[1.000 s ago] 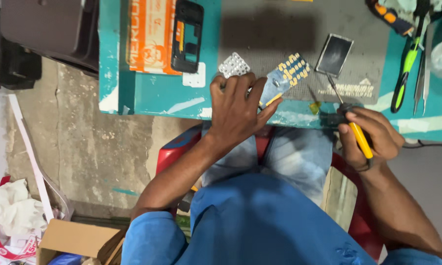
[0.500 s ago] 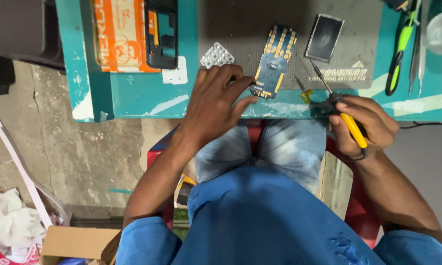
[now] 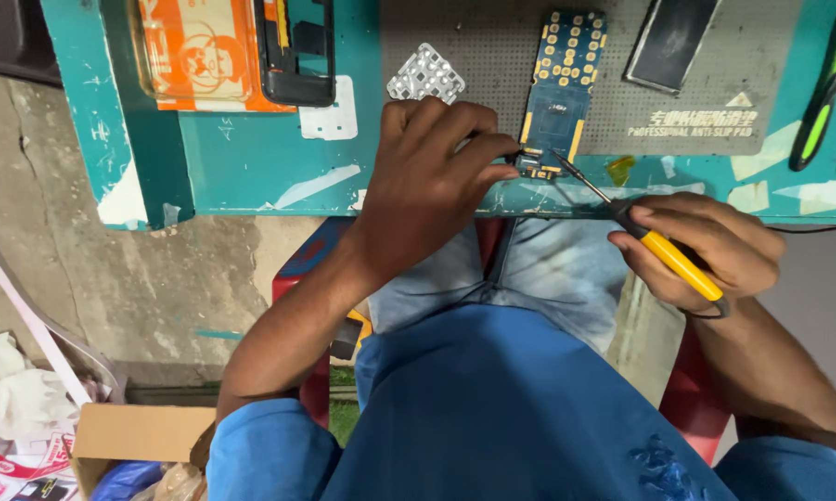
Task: The person cleans a mobile phone circuit board with a brush and then uses a soldering iron to work on specific contact points. The person handles the circuit board and a keypad component on a workbench.
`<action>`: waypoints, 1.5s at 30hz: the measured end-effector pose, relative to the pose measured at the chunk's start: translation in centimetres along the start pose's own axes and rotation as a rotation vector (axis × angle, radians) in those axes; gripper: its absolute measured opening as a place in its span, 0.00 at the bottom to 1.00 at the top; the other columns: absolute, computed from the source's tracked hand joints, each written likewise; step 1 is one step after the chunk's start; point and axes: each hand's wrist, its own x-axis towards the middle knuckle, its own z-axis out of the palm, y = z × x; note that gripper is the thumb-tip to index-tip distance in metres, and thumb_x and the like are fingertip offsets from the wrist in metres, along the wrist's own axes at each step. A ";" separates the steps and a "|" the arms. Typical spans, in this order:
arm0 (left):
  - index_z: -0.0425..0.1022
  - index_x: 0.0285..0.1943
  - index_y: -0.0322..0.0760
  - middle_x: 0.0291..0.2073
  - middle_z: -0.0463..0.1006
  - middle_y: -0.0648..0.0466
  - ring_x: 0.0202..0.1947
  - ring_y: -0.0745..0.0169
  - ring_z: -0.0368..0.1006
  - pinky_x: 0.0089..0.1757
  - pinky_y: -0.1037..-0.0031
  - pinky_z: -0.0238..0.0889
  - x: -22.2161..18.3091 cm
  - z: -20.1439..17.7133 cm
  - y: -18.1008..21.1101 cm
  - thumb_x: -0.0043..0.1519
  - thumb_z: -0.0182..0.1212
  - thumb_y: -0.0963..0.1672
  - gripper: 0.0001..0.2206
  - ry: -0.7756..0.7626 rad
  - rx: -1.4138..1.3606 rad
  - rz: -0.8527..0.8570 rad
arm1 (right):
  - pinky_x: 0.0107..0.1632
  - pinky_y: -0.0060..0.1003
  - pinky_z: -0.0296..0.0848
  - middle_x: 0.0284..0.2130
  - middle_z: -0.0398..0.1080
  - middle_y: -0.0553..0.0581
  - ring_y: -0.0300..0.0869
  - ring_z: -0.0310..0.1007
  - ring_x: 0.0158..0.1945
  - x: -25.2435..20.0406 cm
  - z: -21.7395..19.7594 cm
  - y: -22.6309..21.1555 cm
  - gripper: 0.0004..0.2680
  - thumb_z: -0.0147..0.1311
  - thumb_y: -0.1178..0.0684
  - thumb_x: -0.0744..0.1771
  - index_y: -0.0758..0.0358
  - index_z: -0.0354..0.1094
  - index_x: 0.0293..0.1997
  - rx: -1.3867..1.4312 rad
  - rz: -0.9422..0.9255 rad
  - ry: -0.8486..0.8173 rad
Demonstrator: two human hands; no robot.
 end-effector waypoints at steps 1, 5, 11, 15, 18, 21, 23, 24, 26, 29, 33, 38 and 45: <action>0.77 0.53 0.42 0.48 0.73 0.59 0.50 0.59 0.68 0.51 0.62 0.54 0.0 -0.1 -0.1 0.63 0.73 0.45 0.12 -0.006 -0.012 -0.003 | 0.40 0.40 0.79 0.33 0.75 0.69 0.53 0.80 0.36 0.3 0.2 0.1 0.11 0.70 0.61 0.63 0.75 0.72 0.43 0.001 -0.010 -0.001; 0.77 0.55 0.41 0.50 0.72 0.58 0.51 0.58 0.67 0.52 0.62 0.54 -0.3 -0.1 -0.3 0.65 0.72 0.44 0.12 -0.022 -0.041 -0.022 | 0.40 0.42 0.81 0.31 0.75 0.67 0.53 0.80 0.35 0.7 0.7 0.2 0.08 0.68 0.63 0.63 0.75 0.72 0.41 -0.007 -0.038 -0.004; 0.76 0.55 0.43 0.49 0.72 0.60 0.49 0.63 0.68 0.52 0.65 0.55 -0.5 0.0 -0.4 0.67 0.71 0.43 0.11 -0.013 -0.097 -0.071 | 0.41 0.40 0.80 0.34 0.76 0.67 0.52 0.80 0.35 0.2 0.5 -0.1 0.08 0.68 0.62 0.66 0.74 0.72 0.43 -0.026 0.078 -0.034; 0.75 0.52 0.41 0.49 0.72 0.60 0.49 0.62 0.68 0.51 0.65 0.55 -0.5 0.0 -0.3 0.67 0.71 0.43 0.09 -0.020 -0.073 -0.067 | 0.40 0.39 0.80 0.33 0.76 0.66 0.51 0.80 0.34 0.1 0.5 0.1 0.08 0.68 0.61 0.65 0.73 0.72 0.43 -0.020 0.070 -0.038; 0.76 0.53 0.42 0.50 0.72 0.60 0.50 0.61 0.68 0.50 0.65 0.55 -0.4 0.0 -0.3 0.67 0.70 0.43 0.09 -0.017 -0.063 -0.062 | 0.41 0.40 0.81 0.33 0.76 0.66 0.51 0.81 0.35 0.5 0.5 0.3 0.08 0.68 0.60 0.65 0.72 0.72 0.42 -0.026 0.058 -0.063; 0.76 0.53 0.42 0.50 0.72 0.61 0.49 0.61 0.68 0.51 0.65 0.55 -0.5 0.0 -0.4 0.68 0.70 0.43 0.09 -0.017 -0.067 -0.055 | 0.41 0.42 0.81 0.32 0.76 0.66 0.53 0.81 0.37 0.8 0.6 0.2 0.08 0.69 0.61 0.65 0.72 0.72 0.42 -0.034 0.037 -0.087; 0.76 0.53 0.43 0.50 0.72 0.61 0.47 0.62 0.68 0.51 0.65 0.55 -0.5 0.0 -0.4 0.68 0.70 0.43 0.09 -0.021 -0.059 -0.056 | 0.40 0.42 0.81 0.32 0.76 0.66 0.53 0.81 0.37 1.0 0.6 0.1 0.09 0.69 0.61 0.64 0.73 0.72 0.42 -0.040 0.048 -0.097; 0.75 0.52 0.42 0.50 0.72 0.61 0.47 0.62 0.68 0.51 0.65 0.55 -0.5 0.1 -0.4 0.68 0.70 0.43 0.09 -0.019 -0.061 -0.055 | 0.40 0.41 0.81 0.32 0.76 0.66 0.53 0.81 0.37 1.1 0.5 0.1 0.09 0.69 0.61 0.64 0.73 0.72 0.43 -0.043 0.053 -0.102; 0.75 0.50 0.41 0.50 0.72 0.60 0.47 0.62 0.68 0.51 0.66 0.55 -0.6 0.1 -0.5 0.68 0.70 0.43 0.08 -0.016 -0.065 -0.052 | 0.39 0.40 0.81 0.32 0.76 0.66 0.53 0.81 0.36 1.2 0.5 0.0 0.09 0.69 0.62 0.64 0.73 0.72 0.43 -0.042 0.056 -0.103; 0.76 0.53 0.42 0.50 0.72 0.61 0.49 0.60 0.67 0.52 0.65 0.54 -0.7 0.1 -0.5 0.68 0.70 0.43 0.09 -0.007 -0.052 -0.046 | 0.40 0.40 0.80 0.32 0.76 0.66 0.53 0.81 0.37 1.1 0.5 0.0 0.09 0.69 0.62 0.64 0.74 0.72 0.43 -0.041 0.072 -0.111; 0.75 0.52 0.42 0.50 0.72 0.60 0.47 0.62 0.68 0.52 0.64 0.54 -0.7 0.2 -0.5 0.67 0.68 0.42 0.09 0.006 -0.053 -0.039 | 0.42 0.41 0.81 0.34 0.76 0.66 0.52 0.81 0.36 0.9 0.3 -0.1 0.09 0.69 0.62 0.65 0.73 0.72 0.43 -0.048 0.099 -0.112; 0.74 0.51 0.41 0.49 0.71 0.60 0.47 0.61 0.68 0.52 0.64 0.55 -0.9 0.3 -0.5 0.67 0.68 0.42 0.08 0.002 -0.057 -0.038 | 0.42 0.40 0.80 0.34 0.76 0.67 0.52 0.81 0.36 0.8 0.2 0.0 0.09 0.69 0.62 0.65 0.74 0.73 0.44 -0.057 0.112 -0.122; 0.73 0.53 0.41 0.50 0.71 0.60 0.48 0.61 0.68 0.53 0.64 0.55 -1.0 0.4 -0.6 0.68 0.67 0.42 0.09 0.007 -0.044 -0.026 | 0.42 0.41 0.81 0.33 0.76 0.67 0.52 0.81 0.35 0.9 0.2 0.2 0.09 0.69 0.61 0.65 0.75 0.73 0.43 -0.039 0.092 -0.122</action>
